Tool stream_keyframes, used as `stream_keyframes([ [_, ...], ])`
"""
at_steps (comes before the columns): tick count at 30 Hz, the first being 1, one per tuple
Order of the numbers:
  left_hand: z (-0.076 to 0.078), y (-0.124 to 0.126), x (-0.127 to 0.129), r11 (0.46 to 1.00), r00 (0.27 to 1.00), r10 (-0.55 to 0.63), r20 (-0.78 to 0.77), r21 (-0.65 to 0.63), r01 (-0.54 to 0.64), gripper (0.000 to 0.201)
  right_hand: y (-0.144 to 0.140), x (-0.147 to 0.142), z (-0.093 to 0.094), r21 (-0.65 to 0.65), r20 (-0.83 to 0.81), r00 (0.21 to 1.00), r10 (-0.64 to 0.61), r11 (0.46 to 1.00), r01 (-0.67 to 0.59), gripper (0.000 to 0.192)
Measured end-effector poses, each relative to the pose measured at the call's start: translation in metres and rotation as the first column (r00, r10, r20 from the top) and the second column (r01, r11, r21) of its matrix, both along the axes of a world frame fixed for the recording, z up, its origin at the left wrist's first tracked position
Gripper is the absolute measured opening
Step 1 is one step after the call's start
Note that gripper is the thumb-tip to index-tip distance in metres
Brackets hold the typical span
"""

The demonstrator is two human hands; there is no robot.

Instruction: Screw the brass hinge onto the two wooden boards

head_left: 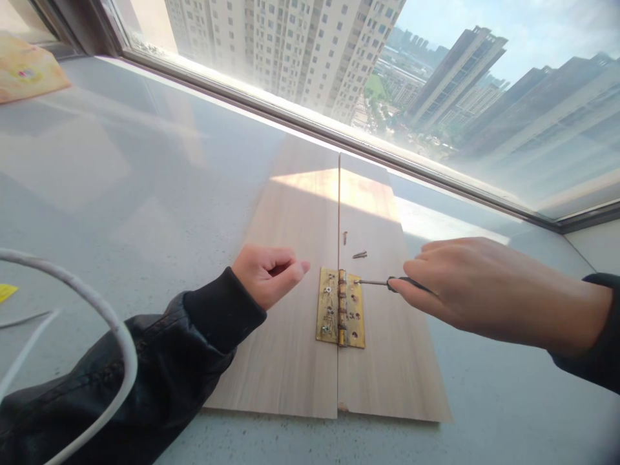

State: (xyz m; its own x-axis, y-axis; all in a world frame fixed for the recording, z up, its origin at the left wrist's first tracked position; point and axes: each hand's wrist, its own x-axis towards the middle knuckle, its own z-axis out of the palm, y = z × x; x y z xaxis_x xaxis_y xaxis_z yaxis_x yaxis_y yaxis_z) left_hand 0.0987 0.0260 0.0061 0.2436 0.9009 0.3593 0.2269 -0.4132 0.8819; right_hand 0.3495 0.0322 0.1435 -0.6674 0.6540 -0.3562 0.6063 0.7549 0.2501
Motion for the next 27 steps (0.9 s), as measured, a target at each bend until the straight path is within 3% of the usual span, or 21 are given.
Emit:
stream_keyframes([
  [3, 0.004, -0.003, -0.001, 0.998, 1.0, 0.007, -0.006, -0.056, -0.008, 0.042, -0.009, -0.002, -0.007, -0.006, 0.011, 0.95, -0.311, 0.95, 0.311, 0.061],
  [5, 0.007, -0.005, -0.001, 0.995, 1.0, 0.011, -0.018, -0.098, -0.013, 0.042, -0.014, -0.003, -0.009, 0.092, 0.002, 0.939, -0.344, 0.935, 0.342, 0.058],
  [7, 0.009, -0.006, -0.002, 0.993, 1.0, 0.015, -0.025, -0.118, -0.018, 0.042, -0.019, -0.003, -0.008, 0.243, 0.001, 0.974, -0.227, 0.945, 0.22, 0.049],
  [9, 0.01, -0.007, -0.002, 0.992, 0.999, 0.027, -0.025, -0.122, -0.03, 0.042, -0.021, -0.002, -0.007, 0.34, 0.036, 0.999, 0.001, 0.94, -0.013, 0.03],
  [11, 0.009, -0.007, -0.002, 0.992, 0.999, 0.037, -0.019, -0.118, -0.039, 0.041, -0.021, 0.001, -0.005, 0.339, 0.091, 0.974, 0.207, 0.913, -0.226, 0.018],
  [12, 0.009, -0.007, -0.001, 0.992, 0.999, 0.039, -0.015, -0.117, -0.04, 0.041, -0.019, 0.003, -0.004, 0.317, 0.113, 0.954, 0.277, 0.9, -0.299, 0.025],
  [14, 0.008, -0.007, -0.001, 0.992, 0.999, 0.039, -0.011, -0.116, -0.04, 0.041, -0.014, 0.007, -0.001, 0.262, 0.122, 0.917, 0.38, 0.879, -0.399, 0.033],
  [16, 0.008, -0.006, -0.002, 0.992, 0.999, 0.039, -0.007, -0.12, -0.04, 0.041, -0.008, 0.011, 0.0, 0.216, 0.099, 0.886, 0.454, 0.859, -0.464, 0.03],
  [20, 0.009, -0.007, -0.002, 0.991, 0.999, 0.036, 0.003, -0.13, -0.036, 0.042, 0.0, 0.013, -0.002, 0.139, 0.032, 0.866, 0.499, 0.856, -0.498, 0.027],
  [22, 0.01, -0.007, -0.002, 0.99, 1.0, 0.029, 0.006, -0.137, -0.028, 0.042, 0.0, 0.009, -0.004, 0.083, 0.024, 0.918, 0.396, 0.914, -0.397, 0.027],
  [24, 0.011, -0.007, -0.003, 0.989, 1.0, 0.019, 0.003, -0.144, -0.019, 0.042, -0.002, 0.004, -0.007, 0.063, 0.033, 0.995, 0.095, 0.993, -0.097, 0.037],
  [25, 0.011, -0.007, -0.003, 0.989, 1.0, 0.017, 0.002, -0.147, -0.016, 0.041, -0.003, 0.002, -0.008, 0.048, 0.035, 0.994, -0.108, 0.993, 0.106, 0.045],
  [27, 0.012, -0.007, -0.003, 0.989, 1.0, 0.021, 0.002, -0.149, -0.02, 0.041, -0.006, -0.002, -0.011, -0.008, 0.041, 0.902, -0.43, 0.903, 0.431, 0.057],
])
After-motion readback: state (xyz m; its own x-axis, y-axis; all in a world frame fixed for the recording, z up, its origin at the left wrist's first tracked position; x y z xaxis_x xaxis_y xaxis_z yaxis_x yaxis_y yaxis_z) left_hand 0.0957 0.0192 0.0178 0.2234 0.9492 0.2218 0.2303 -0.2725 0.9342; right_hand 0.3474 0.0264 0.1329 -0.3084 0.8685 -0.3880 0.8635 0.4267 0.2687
